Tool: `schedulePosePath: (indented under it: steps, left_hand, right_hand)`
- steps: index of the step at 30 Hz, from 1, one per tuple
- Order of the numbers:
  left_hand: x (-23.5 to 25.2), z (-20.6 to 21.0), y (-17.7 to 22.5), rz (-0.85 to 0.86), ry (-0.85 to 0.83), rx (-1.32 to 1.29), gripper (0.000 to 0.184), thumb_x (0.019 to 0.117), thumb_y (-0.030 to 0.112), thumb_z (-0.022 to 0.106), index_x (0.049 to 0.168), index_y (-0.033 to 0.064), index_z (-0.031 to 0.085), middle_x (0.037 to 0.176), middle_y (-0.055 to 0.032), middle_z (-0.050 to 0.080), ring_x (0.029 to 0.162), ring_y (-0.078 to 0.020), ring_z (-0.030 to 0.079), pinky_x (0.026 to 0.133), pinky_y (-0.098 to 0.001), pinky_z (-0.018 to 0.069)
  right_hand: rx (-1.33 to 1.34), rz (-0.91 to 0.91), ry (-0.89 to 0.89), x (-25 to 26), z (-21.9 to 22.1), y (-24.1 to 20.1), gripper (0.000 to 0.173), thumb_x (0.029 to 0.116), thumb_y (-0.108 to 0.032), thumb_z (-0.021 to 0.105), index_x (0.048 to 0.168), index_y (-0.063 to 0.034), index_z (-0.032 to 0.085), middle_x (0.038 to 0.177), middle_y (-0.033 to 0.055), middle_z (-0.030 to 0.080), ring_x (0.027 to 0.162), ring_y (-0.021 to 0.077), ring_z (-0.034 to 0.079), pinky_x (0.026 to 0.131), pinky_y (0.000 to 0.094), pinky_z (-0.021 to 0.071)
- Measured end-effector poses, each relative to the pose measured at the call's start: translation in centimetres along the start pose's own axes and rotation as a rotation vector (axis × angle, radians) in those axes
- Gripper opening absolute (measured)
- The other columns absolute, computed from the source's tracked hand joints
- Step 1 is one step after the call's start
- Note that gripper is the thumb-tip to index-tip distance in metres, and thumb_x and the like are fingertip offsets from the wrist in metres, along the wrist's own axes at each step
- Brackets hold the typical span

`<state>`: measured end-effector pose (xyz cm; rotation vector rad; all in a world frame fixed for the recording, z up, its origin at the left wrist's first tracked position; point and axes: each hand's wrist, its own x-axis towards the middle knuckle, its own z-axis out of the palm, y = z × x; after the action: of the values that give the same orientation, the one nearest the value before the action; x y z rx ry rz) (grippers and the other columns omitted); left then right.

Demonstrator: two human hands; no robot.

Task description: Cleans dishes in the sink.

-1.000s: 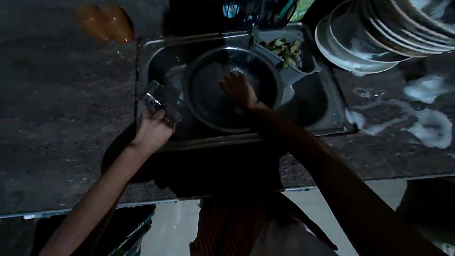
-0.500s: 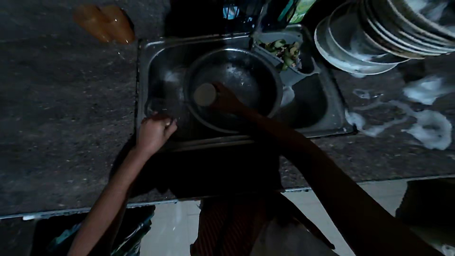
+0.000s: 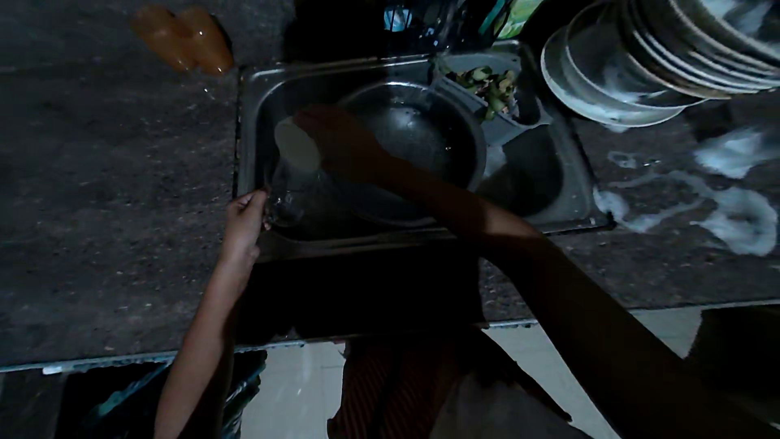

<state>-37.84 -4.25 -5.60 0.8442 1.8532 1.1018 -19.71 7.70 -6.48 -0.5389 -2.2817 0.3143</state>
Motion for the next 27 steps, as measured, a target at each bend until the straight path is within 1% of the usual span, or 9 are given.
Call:
schedulePosePath:
  steps: [4, 7, 9, 11, 13, 16, 19, 23, 27]
  left_hand:
    - [0.3, 0.3, -0.6, -0.093, 0.011, -0.047, 0.033, 0.1094, 0.017, 0.044, 0.076, 0.0167, 0.050, 0.056, 0.0109, 0.041, 0.046, 0.0012, 0.042, 0.048, -0.0139, 0.0427]
    - [0.5, 0.6, -0.8, -0.160, 0.031, -0.083, 0.033, 0.1099, 0.023, 0.045, 0.077, 0.0182, 0.049, 0.055, 0.0114, 0.041, 0.044, 0.0013, 0.042, 0.046, -0.0142, 0.0434]
    - [0.1, 1.0, -0.4, -0.166, 0.033, -0.048, 0.028, 0.1107, 0.026, 0.044, 0.087, 0.0146, 0.053, 0.061, 0.0102, 0.041, 0.048, 0.0013, 0.043, 0.049, -0.0143, 0.0437]
    - [-0.3, 1.5, 0.2, -0.121, -0.051, 0.096, 0.030, 0.1121, 0.026, 0.039, 0.111, 0.0037, 0.058, 0.079, 0.0033, 0.045, 0.065, -0.0027, 0.048, 0.063, -0.0193, 0.0471]
    - [-0.2, 1.8, 0.7, -0.048, -0.161, 0.323, 0.042, 0.1129, 0.028, 0.036, 0.123, -0.0078, 0.056, 0.100, -0.0151, 0.054, 0.086, -0.0183, 0.054, 0.083, -0.0369, 0.0495]
    - [0.3, 2.0, 2.0, 0.089, -0.232, 0.694, 0.050, 0.1130, 0.031, 0.036, 0.110, -0.0141, 0.057, 0.100, -0.0314, 0.060, 0.094, -0.0428, 0.060, 0.086, -0.0601, 0.0464]
    - [0.5, 2.0, 4.0, 0.204, -0.269, 1.004, 0.053, 0.1122, 0.032, 0.039, 0.105, -0.0155, 0.061, 0.099, -0.0359, 0.063, 0.099, -0.0530, 0.063, 0.086, -0.0675, 0.0466]
    - [-0.9, 2.9, 7.1, 0.266, -0.309, 1.240, 0.040, 0.1071, 0.026, 0.054, 0.103, -0.0120, 0.066, 0.103, -0.0345, 0.067, 0.105, -0.0538, 0.064, 0.088, -0.0695, 0.0456]
    - [-2.0, 4.5, 8.3, 0.420, -0.469, 1.707, 0.031, 0.1069, 0.020, 0.053, 0.106, -0.0066, 0.069, 0.104, -0.0256, 0.069, 0.104, -0.0440, 0.067, 0.091, -0.0606, 0.0465]
  right_hand:
    - [-0.183, -0.246, 0.078, 1.4, 1.2, -0.6, 0.034, 0.0950, 0.003, 0.060, 0.127, -0.0032, 0.071, 0.129, 0.0194, 0.069, 0.125, 0.0412, 0.063, 0.109, 0.0553, 0.0449]
    - [-0.210, -0.369, 0.028, 2.2, 0.7, -1.9, 0.034, 0.0966, 0.004, 0.057, 0.125, -0.0054, 0.072, 0.131, 0.0168, 0.069, 0.130, 0.0391, 0.059, 0.111, 0.0564, 0.0414]
    - [-0.239, -0.448, 0.046, 2.9, 1.1, -2.3, 0.031, 0.0969, 0.003, 0.056, 0.120, -0.0077, 0.074, 0.128, 0.0141, 0.071, 0.128, 0.0362, 0.062, 0.111, 0.0526, 0.0436]
    - [-0.253, -0.473, 0.032, 3.2, 1.1, -2.6, 0.032, 0.0975, 0.004, 0.055, 0.122, -0.0072, 0.073, 0.130, 0.0142, 0.070, 0.129, 0.0361, 0.060, 0.113, 0.0517, 0.0415]
    - [-0.288, -0.449, 0.017, 3.3, 0.7, -2.8, 0.034, 0.0960, 0.005, 0.056, 0.123, -0.0064, 0.072, 0.130, 0.0148, 0.069, 0.130, 0.0365, 0.059, 0.113, 0.0520, 0.0408]
    - [-0.344, -0.328, 0.002, 2.9, -1.2, -3.1, 0.036, 0.0947, 0.007, 0.057, 0.125, -0.0060, 0.072, 0.131, 0.0150, 0.069, 0.132, 0.0367, 0.059, 0.112, 0.0523, 0.0411]
    - [-0.374, -0.254, 0.028, 1.9, -3.1, -1.7, 0.037, 0.0966, 0.006, 0.056, 0.129, -0.0049, 0.070, 0.134, 0.0164, 0.067, 0.133, 0.0382, 0.057, 0.114, 0.0538, 0.0388]
    - [-0.493, -0.165, 0.107, 0.2, -5.4, 0.7, 0.035, 0.0986, 0.003, 0.055, 0.131, -0.0047, 0.067, 0.133, 0.0171, 0.067, 0.132, 0.0384, 0.057, 0.115, 0.0529, 0.0387]
    - [-0.565, -0.079, 0.135, -2.3, -7.6, 2.6, 0.036, 0.0991, 0.004, 0.053, 0.133, -0.0026, 0.064, 0.134, 0.0215, 0.065, 0.131, 0.0424, 0.057, 0.113, 0.0573, 0.0391]
